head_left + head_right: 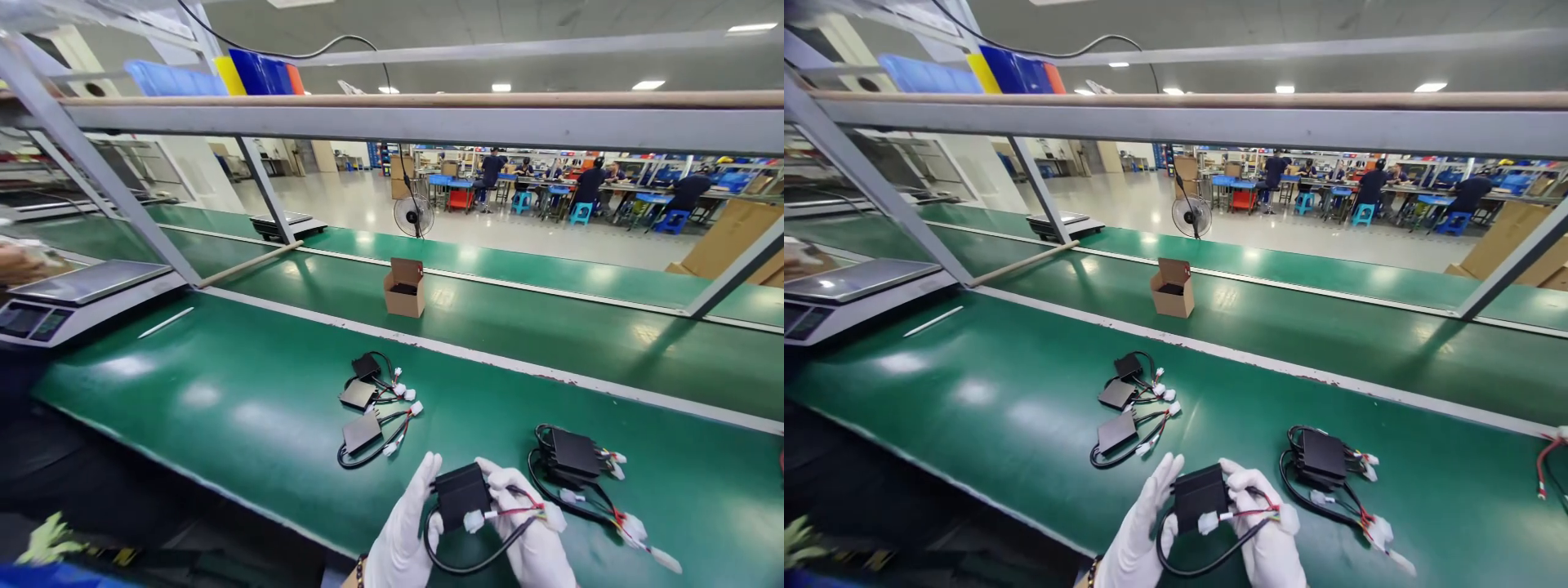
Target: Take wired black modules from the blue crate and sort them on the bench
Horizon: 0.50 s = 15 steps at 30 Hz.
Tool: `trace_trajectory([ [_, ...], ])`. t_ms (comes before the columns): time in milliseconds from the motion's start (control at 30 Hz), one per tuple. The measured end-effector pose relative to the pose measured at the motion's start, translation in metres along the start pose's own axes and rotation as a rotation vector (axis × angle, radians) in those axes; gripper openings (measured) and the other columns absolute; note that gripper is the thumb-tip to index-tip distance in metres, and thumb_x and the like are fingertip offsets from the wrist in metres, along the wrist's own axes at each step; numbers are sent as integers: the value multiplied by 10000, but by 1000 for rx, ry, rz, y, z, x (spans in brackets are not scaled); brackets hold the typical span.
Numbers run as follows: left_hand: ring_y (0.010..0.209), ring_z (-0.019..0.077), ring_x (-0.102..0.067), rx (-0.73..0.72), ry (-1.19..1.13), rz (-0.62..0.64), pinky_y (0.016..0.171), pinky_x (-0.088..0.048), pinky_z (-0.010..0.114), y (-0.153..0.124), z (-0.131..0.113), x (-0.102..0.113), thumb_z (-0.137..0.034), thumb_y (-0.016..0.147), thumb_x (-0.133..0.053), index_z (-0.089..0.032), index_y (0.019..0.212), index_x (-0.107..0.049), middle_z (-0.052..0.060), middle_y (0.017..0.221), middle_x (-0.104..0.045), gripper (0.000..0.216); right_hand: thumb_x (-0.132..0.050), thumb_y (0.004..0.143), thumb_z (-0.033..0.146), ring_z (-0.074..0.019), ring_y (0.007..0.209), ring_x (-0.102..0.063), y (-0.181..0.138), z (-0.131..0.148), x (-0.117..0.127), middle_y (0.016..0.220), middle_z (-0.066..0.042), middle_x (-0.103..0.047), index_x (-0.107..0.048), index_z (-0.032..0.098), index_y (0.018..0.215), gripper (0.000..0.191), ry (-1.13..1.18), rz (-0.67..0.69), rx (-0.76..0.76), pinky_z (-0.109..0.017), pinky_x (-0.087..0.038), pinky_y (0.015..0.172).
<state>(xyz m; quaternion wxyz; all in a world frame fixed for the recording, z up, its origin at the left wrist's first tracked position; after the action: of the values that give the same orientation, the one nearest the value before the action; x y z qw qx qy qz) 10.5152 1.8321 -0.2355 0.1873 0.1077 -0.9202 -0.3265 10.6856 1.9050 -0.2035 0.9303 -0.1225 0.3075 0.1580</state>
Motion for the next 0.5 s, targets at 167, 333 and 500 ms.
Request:
trace_trajectory([
  [167,1355,360,-425,474,-161,304,1146,-302,533,18,-12,2,-382,800,-704,-259,1114,-730,144,1388,-560,338,-792,687,440,-321,1010,-639,-9,21,1,1135,-102,-692,-741,241,800,235,-240,-135,-63,-425,-536,830],
  [333,845,247,-715,937,-522,301,685,-599,323,32,-31,-19,-589,877,-501,-202,1016,-733,133,1049,-729,472,-750,715,435,-292,981,-638,-29,47,19,1001,-82,-724,-761,242,804,214,-675,0,-129,-391,-494,914],
  [500,540,180,-687,1301,-1098,368,411,-525,193,21,-39,-50,-700,716,-636,-127,1195,-614,122,810,-719,747,-667,807,532,-243,715,-669,-53,41,37,807,-70,-711,-716,214,826,323,-502,4,-176,-347,-538,676],
])
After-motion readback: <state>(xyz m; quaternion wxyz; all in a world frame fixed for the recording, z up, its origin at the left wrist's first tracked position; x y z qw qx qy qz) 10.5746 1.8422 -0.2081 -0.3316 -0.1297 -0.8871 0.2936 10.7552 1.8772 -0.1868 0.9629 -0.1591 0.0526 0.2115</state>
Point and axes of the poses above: each hand's wrist, its own y-axis towards the middle knuckle, its own x-axis out of the back of the hand, z = x × y, the point moved 3 cm from there along y, towards the middle knuckle
